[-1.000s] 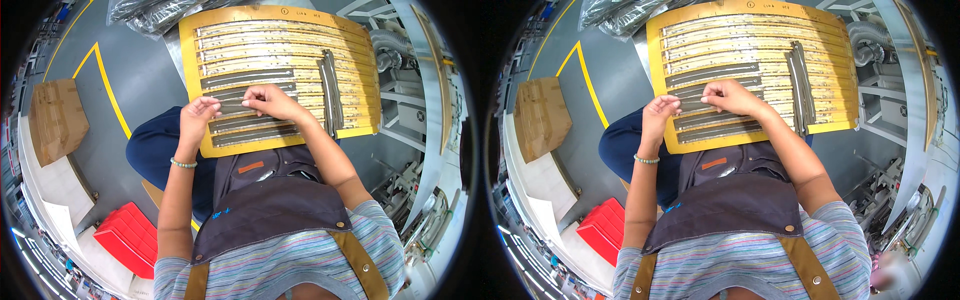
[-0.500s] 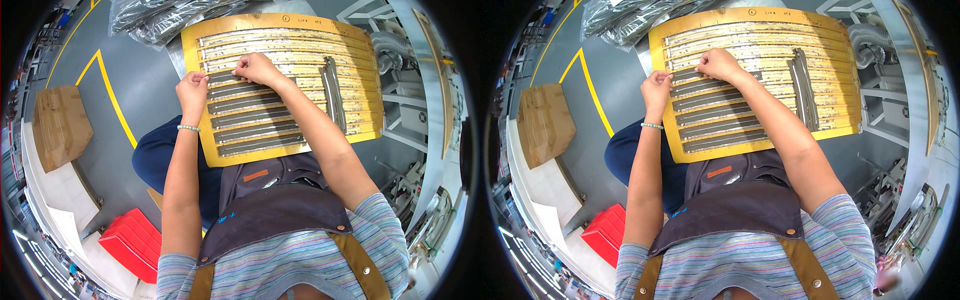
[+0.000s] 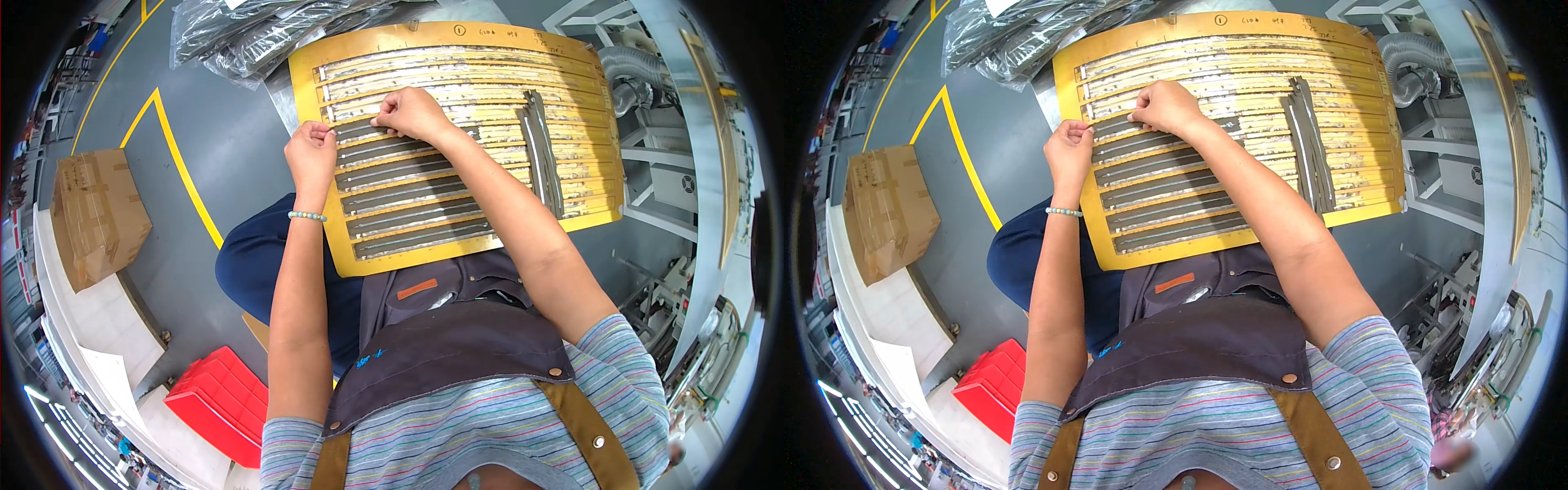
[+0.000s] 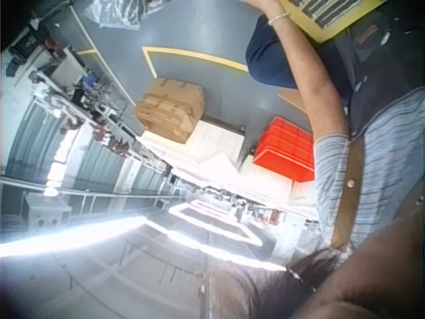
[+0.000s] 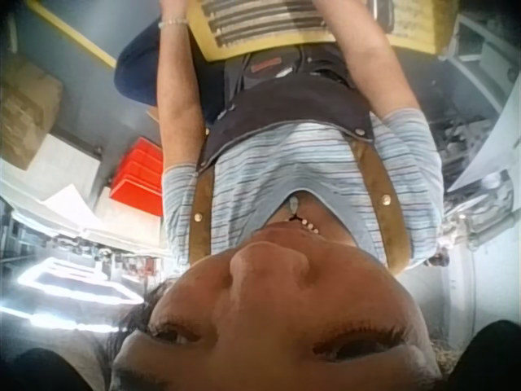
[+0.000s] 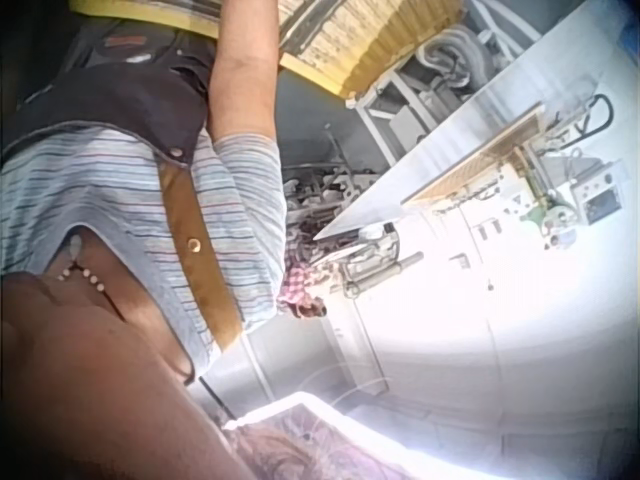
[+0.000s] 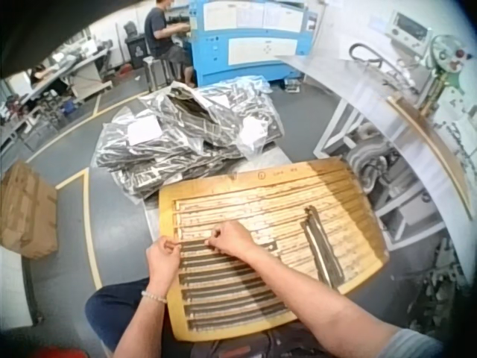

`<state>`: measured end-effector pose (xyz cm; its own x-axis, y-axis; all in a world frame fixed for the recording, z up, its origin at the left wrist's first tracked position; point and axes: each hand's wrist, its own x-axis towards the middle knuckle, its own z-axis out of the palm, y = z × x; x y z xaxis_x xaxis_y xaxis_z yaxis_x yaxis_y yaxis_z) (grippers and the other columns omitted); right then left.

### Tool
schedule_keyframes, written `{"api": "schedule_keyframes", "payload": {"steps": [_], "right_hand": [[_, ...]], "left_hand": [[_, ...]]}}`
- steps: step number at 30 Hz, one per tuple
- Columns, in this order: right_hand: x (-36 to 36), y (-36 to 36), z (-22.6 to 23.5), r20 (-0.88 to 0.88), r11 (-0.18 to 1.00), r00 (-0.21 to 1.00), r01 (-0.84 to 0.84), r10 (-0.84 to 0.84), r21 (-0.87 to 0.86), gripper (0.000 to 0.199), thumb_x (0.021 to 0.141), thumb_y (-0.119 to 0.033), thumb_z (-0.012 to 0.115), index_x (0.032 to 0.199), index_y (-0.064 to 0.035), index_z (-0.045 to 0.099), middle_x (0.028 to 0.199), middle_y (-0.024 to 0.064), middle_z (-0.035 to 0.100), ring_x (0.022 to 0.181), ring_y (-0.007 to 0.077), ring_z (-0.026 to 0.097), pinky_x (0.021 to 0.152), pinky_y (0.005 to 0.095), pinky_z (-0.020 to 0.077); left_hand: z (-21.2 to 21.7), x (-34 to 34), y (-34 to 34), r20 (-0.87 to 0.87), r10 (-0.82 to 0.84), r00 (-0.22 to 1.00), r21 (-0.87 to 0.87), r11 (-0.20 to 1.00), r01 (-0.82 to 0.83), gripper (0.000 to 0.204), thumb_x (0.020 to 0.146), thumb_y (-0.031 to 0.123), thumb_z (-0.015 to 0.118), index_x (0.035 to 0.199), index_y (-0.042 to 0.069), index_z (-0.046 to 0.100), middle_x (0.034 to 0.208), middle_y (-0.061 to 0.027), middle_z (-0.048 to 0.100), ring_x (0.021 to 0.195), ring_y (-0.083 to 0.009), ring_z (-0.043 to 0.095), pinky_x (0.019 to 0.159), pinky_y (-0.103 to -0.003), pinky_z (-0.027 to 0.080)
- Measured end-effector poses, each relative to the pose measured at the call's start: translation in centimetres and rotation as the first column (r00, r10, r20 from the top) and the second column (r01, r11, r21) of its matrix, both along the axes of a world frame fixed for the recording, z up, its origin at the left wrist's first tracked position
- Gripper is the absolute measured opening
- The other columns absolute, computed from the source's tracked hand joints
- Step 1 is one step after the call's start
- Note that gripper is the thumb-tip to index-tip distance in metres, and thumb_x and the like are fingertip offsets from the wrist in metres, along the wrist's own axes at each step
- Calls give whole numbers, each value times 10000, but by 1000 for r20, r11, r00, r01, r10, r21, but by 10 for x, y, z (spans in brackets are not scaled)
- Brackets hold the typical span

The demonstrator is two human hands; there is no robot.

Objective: Insert metal strips or components into a yellow wooden multi-slot template board sequentially.

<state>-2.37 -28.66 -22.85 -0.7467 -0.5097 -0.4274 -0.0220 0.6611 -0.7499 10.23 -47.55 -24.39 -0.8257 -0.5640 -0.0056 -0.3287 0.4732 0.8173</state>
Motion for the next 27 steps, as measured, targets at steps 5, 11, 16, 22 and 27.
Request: {"api": "schedule_keyframes", "payload": {"steps": [5,11,16,22,27], "right_hand": [[1,-1,2,18,1000,1000,9,-9,-4,203,900,-289,854,823,-115,784,696,3,767,620,89,717,657,273,551],[-1,2,4,57,1000,998,21,-21,-16,195,893,-286,856,828,-114,794,697,-4,767,611,79,707,652,266,548],[0,-1,7,50,1000,998,23,-22,-12,199,881,-293,859,818,-115,794,687,-8,762,593,84,693,642,272,544],[4,0,6,0,999,999,34,-34,3,229,903,-255,869,802,-75,769,670,18,737,581,79,682,580,254,527],[-1,7,13,77,997,996,-43,47,-58,257,911,-283,868,820,-67,762,677,2,714,582,71,644,581,253,518]], "left_hand": [[3,1,1,1,-7,1000,6,1000,7,86,885,16,767,943,-40,735,848,-120,762,692,-174,712,703,-320,588],[2,2,5,-16,-19,1000,-29,999,18,62,899,-6,738,945,-44,722,863,-135,743,681,-199,699,696,-335,578],[0,2,3,-85,-49,995,-111,993,39,56,893,-29,716,946,-47,715,833,-134,715,652,-237,675,682,-365,572],[1,6,18,-27,-25,999,-442,897,10,502,893,115,812,1326,-43,614,1349,-225,598,1216,-348,611,1019,-463,496],[-21,6,15,148,117,982,-319,945,-65,960,906,333,858,1633,-9,332,1665,-261,244,1540,-456,267,1205,-616,306]]}}
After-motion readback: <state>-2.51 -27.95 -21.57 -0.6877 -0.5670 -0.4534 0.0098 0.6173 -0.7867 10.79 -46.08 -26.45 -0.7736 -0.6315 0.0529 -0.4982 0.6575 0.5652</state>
